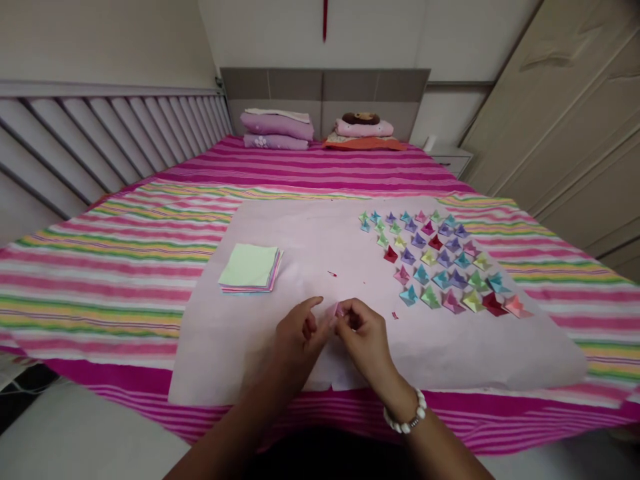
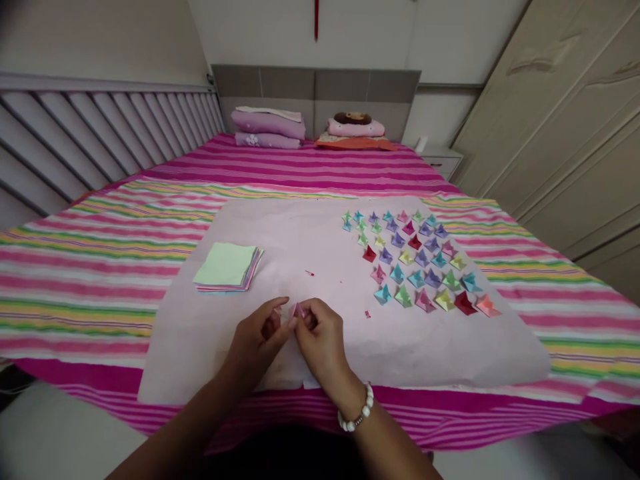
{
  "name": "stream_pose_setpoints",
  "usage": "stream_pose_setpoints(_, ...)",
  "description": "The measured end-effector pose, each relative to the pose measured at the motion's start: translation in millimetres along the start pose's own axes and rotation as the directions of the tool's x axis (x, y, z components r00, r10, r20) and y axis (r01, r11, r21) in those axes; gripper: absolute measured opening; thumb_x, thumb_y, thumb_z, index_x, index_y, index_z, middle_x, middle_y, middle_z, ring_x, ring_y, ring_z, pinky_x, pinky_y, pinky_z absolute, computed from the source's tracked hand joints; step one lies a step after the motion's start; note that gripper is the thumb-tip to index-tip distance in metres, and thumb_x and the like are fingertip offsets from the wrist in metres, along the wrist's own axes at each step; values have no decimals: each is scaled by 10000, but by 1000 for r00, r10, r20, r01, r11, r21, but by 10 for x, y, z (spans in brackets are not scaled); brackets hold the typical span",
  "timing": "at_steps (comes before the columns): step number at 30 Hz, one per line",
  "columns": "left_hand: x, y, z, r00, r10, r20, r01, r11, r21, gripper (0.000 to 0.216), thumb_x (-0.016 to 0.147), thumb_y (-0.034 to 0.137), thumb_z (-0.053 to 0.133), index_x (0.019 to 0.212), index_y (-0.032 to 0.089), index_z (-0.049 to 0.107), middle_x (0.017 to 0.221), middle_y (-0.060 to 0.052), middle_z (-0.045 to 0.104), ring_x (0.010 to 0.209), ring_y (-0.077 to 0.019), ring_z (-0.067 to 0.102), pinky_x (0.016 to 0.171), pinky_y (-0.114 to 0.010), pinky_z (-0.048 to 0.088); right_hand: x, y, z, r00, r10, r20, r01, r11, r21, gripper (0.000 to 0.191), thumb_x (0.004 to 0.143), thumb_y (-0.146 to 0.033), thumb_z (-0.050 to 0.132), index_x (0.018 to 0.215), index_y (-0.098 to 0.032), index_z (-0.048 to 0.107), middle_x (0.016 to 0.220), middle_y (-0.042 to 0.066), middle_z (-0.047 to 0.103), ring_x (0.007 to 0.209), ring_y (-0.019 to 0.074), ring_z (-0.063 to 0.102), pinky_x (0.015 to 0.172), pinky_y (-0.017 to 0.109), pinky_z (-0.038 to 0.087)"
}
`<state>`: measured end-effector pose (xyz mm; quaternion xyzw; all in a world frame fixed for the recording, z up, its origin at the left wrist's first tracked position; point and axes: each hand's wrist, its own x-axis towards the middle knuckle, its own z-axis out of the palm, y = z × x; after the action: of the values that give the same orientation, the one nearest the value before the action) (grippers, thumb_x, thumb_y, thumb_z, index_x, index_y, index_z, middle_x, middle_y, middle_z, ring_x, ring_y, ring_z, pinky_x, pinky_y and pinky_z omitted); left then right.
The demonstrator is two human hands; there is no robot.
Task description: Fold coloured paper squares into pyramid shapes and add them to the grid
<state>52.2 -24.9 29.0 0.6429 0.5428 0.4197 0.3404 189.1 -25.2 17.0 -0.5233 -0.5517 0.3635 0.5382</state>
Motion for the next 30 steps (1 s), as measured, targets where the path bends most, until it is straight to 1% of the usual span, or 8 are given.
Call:
stream_pose_setpoints(3, -22, 34, 19, 995, 13, 98, -16, 1000, 25, 378, 867, 386, 542, 1151, 147, 609, 645, 22, 572, 537, -116, 504, 550, -244, 409, -30, -6, 45, 1000, -30, 3, 30, 999, -29, 80, 769, -199, 568, 709, -192, 621, 613, -18, 556, 551, 122, 481, 523, 245, 385)
stream_pose_setpoints(6, -9, 8, 32, 990, 75, 115, -81, 996, 48, 264, 892, 308, 491, 1065, 187, 648, 715, -12, 658, 573, -128, 565, 561, -244, 421, -43, 0, 59, 999, 12, 36, -13, 999, 31, 103, 791, -245, 581, 751, -191, 659, 623, -5, 589, 559, 130, 513, 529, 249, 413)
stream_pose_setpoints(11, 40, -76, 61, 993, 121, 10, -122, 988, 96, 280, 807, 223, 581, 1080, 193, 634, 815, -40, 677, 625, -144, 595, 596, -264, 472, -12, 24, 37, 994, 96, 47, -102, 982, 160, 137, 711, -184, 580, 800, -186, 683, 582, -11, 607, 509, 123, 520, 468, 235, 405)
stream_pose_setpoints(14, 76, -78, 31, 982, 183, -41, -179, 980, 81, 182, 802, 195, 581, 978, 186, 628, 967, -84, 661, 805, -180, 638, 669, -288, 515, 26, 10, 18, 982, 183, 55, -191, 947, 257, 140, 674, -189, 593, 787, -184, 676, 524, -28, 598, 433, 108, 498, 416, 222, 386)
stream_pose_setpoints(17, 105, -67, -47, 938, 335, 91, -341, 938, 61, 200, 848, 113, 471, 872, 202, 648, 1078, -93, 646, 1052, -199, 603, 862, -336, 502, 61, -29, -16, 967, 245, 75, -256, 921, 293, 103, 678, -241, 645, 754, -178, 676, 486, -35, 591, 394, 105, 498, 398, 220, 399)
stream_pose_setpoints(20, 116, -74, -111, 888, 388, 248, -408, 913, 30, 362, 853, 58, 407, 1032, 228, 671, 1170, -89, 643, 1118, -183, 588, 963, -361, 464, 83, -61, -55, 962, 257, 95, -274, 911, 308, 146, 703, -312, 688, 729, -169, 678, 457, -34, 582, 376, 98, 487, 390, 215, 391)
stream_pose_setpoints(23, 115, -79, -120, 901, 358, 244, -373, 928, 14, 336, 836, 121, 531, 1114, 245, 672, 1202, -87, 656, 1127, -208, 597, 976, -377, 465, 97, -61, -85, 953, 268, 143, -302, 894, 333, 197, 723, -357, 707, 724, -162, 675, 430, -36, 565, 358, 87, 458, 389, 210, 360)
stream_pose_setpoints(30, 123, 3, -122, 992, 121, 39, -112, 976, -188, 80, 770, 253, 686, 812, 232, 751, 886, -51, 740, 829, -205, 666, 761, -313, 530, 97, -26, -119, 932, 215, 291, -310, 888, 340, 336, 775, -467, 673, 627, -168, 635, 447, -42, 509, 407, 85, 432, 432, 217, 335)
